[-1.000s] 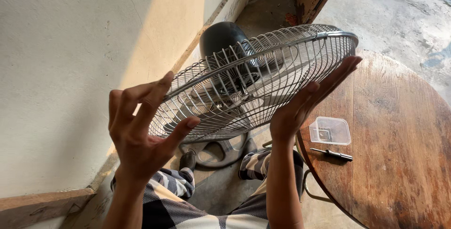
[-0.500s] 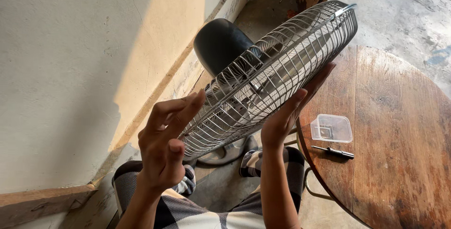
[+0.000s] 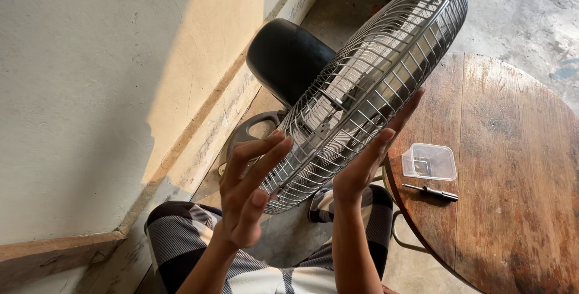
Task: The person aligns and secures the front wire cage of an electric fan by hand, repeatedly adjusting its position to fit the mounting points. A screwdriver and a small plastic container are visible on a nearby table.
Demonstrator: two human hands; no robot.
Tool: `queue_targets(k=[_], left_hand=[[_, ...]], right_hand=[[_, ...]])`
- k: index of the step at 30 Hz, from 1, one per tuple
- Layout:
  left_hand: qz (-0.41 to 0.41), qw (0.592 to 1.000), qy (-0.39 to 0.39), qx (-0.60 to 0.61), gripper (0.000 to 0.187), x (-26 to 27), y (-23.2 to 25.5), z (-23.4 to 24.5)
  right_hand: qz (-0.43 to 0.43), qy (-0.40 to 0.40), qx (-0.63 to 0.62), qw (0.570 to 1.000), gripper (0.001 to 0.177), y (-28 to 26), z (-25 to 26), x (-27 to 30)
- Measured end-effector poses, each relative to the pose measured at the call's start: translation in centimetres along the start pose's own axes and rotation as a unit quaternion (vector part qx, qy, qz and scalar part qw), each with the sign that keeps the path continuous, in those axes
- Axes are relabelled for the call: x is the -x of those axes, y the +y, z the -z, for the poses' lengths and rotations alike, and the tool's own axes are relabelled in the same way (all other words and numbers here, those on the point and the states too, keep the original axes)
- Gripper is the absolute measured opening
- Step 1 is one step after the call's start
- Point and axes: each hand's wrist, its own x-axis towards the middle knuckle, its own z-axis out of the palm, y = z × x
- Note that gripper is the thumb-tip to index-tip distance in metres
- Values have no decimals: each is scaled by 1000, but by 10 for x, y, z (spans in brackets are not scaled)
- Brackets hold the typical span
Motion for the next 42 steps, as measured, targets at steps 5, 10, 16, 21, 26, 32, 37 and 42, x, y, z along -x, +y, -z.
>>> queue_targets(k=[5,10,16,21,26,32,37,42], left_hand=[[-2,999,-26,26,63,2,5,-5],[-2,997,-56,54,76,2,10,-12],[7,989,-114,90,80,4,11,-12],[-1,990,-106,92,79,4,7,-18],[-4,993,-97,72,77,6,6,-20],[6,991,-99,87,77,2,10,-20],[3,992,-99,75,75,3,11,-21],[20,992,-103,71,65,2,10,-22]], right_hand=[[1,-12,-15,1000,81,-18,1,11],[-23,-31,-57,998,81,-31,6,22],[-29,-42,-47,998,80,-36,13,39],[7,-47,3,999,77,-28,15,52],[18,-63,10,998,77,-19,19,58],[19,-60,17,998,78,-17,19,55],[16,-52,10,998,79,-23,18,54],[-13,-67,-83,994,79,-32,17,54]])
